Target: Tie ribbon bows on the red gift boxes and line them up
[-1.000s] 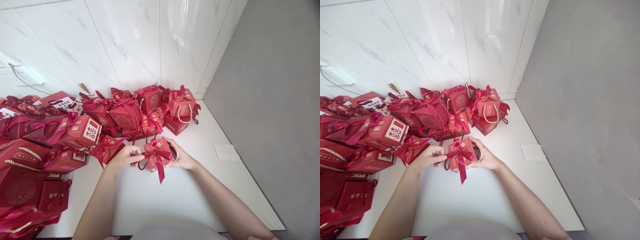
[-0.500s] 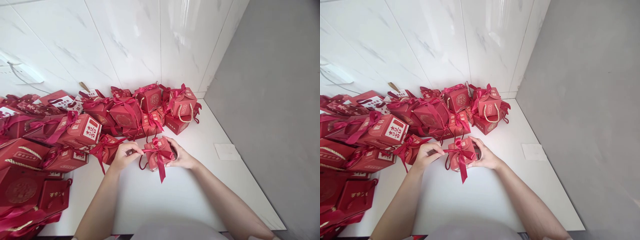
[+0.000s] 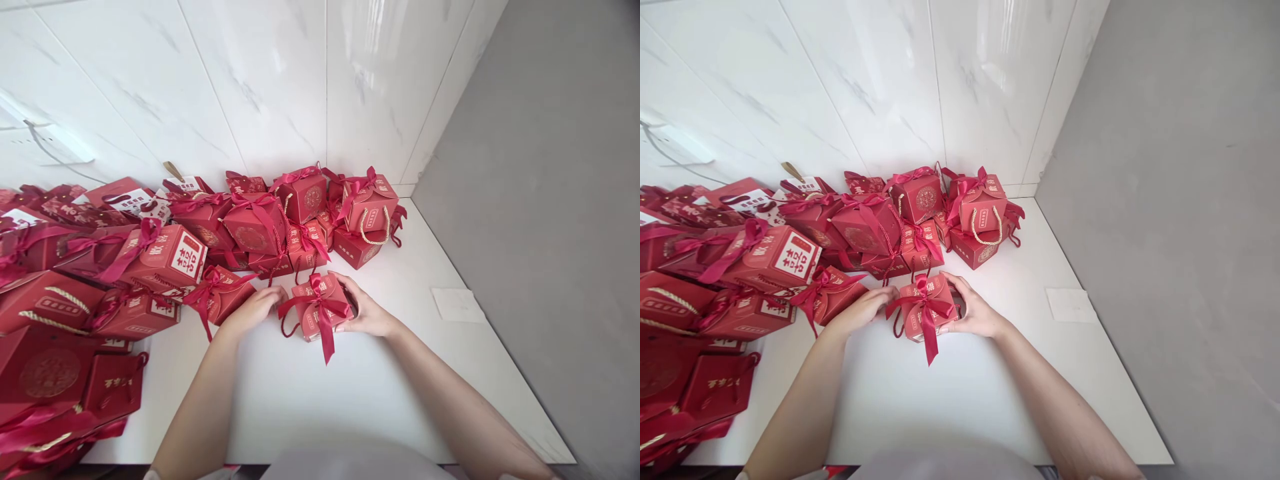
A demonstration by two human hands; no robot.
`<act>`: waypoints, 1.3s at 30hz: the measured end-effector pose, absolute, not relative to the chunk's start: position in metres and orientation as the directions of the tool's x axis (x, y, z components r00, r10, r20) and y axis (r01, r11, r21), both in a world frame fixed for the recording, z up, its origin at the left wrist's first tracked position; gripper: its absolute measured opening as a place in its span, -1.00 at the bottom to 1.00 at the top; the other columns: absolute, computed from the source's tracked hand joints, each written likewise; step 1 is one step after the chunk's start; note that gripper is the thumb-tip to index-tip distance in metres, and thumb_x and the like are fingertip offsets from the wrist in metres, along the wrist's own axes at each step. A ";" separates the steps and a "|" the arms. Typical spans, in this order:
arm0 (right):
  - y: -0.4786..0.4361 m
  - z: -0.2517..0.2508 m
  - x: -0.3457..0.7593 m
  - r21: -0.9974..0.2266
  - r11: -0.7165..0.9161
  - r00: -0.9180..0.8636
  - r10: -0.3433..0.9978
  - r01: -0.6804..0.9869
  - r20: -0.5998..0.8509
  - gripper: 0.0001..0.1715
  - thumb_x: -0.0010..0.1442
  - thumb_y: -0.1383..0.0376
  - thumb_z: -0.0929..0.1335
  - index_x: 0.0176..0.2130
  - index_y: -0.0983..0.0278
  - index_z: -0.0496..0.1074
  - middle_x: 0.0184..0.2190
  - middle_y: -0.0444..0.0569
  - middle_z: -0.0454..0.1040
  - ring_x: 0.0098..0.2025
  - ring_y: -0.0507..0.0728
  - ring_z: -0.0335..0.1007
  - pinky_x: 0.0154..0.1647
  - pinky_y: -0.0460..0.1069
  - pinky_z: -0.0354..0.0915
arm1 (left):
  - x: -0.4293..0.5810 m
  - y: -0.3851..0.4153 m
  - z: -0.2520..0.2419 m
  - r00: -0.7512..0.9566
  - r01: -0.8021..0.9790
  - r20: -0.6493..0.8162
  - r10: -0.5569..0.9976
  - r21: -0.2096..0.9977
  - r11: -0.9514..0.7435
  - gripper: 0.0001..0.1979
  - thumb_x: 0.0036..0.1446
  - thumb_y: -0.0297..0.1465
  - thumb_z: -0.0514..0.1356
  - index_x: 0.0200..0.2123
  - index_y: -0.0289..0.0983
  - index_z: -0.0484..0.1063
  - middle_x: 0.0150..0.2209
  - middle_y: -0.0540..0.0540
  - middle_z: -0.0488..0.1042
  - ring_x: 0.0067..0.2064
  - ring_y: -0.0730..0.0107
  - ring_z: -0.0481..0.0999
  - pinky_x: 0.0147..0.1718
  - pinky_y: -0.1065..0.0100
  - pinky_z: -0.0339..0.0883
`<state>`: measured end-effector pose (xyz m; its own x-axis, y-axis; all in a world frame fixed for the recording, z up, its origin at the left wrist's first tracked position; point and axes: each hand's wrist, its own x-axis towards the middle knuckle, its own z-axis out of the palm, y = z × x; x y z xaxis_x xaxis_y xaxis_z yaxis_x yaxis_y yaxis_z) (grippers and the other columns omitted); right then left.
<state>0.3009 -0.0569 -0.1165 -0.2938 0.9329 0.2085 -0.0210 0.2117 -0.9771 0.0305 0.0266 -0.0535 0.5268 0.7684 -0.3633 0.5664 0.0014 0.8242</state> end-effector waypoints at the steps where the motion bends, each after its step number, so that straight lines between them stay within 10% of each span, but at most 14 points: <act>1: -0.057 -0.117 0.301 -0.977 0.212 -0.295 0.933 -0.018 0.208 0.26 -0.12 0.13 0.62 0.36 0.12 -0.01 0.37 0.13 0.03 0.36 0.32 0.08 0.37 0.22 0.06 | 0.032 0.026 -0.054 0.487 0.548 -0.337 0.806 0.836 0.018 -0.62 0.22 -0.11 -0.02 -0.38 -0.27 0.41 -0.52 -0.02 0.35 -0.53 0.45 0.20 -0.57 0.41 0.03; 20: -0.057 -0.116 0.302 -0.977 0.213 -0.290 0.934 -0.021 0.210 0.25 -0.13 0.13 0.62 0.36 0.11 0.02 0.37 0.12 0.05 0.36 0.33 0.10 0.36 0.22 0.07 | 0.028 0.025 -0.050 0.648 0.505 -0.513 0.563 0.843 0.187 -0.66 0.10 -0.12 0.20 -0.44 -0.30 0.44 -0.48 -0.02 0.41 -0.44 0.42 0.36 -0.38 0.37 0.26; 26: -0.057 -0.116 0.298 -0.975 0.219 -0.326 0.920 -0.029 0.217 0.26 -0.08 0.10 0.60 0.38 0.11 -0.05 0.35 0.13 0.11 0.33 0.30 0.16 0.34 0.23 0.12 | 0.032 0.018 -0.031 0.446 0.686 -0.242 0.862 0.711 -0.155 -0.75 0.16 -0.25 0.10 -0.16 -0.23 0.43 -0.15 -0.08 0.53 -0.12 0.24 0.51 -0.10 0.29 0.35; 30: -0.061 -0.118 0.285 -0.938 0.315 -0.188 0.940 0.148 0.286 0.28 -0.06 0.00 0.58 0.40 0.14 -0.08 0.32 0.17 0.11 0.33 0.32 0.12 0.32 0.24 0.15 | 0.053 -0.003 -0.004 0.247 0.787 0.029 0.969 0.577 -0.217 -0.61 0.29 -0.12 -0.04 -0.05 -0.24 0.38 -0.03 -0.18 0.51 0.01 0.15 0.50 0.03 0.17 0.31; 39: -0.076 -0.113 0.291 -0.906 0.348 -0.280 0.919 0.240 0.279 -0.23 0.36 -0.14 0.10 0.40 0.10 -0.10 0.08 0.05 0.41 -0.06 0.22 0.48 0.05 0.16 0.36 | 0.074 -0.076 0.031 0.146 0.930 -0.032 0.989 0.346 -0.127 -0.08 0.22 0.14 -0.14 0.40 -0.44 -0.11 0.35 -0.47 0.11 0.36 -0.21 0.13 0.22 -0.07 0.08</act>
<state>0.2906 -0.0763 -0.1126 -0.2796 0.9186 0.2791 0.2398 0.3483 -0.9062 0.0744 -0.0758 0.0311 0.1465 0.9887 -0.0320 0.9298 -0.1265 0.3457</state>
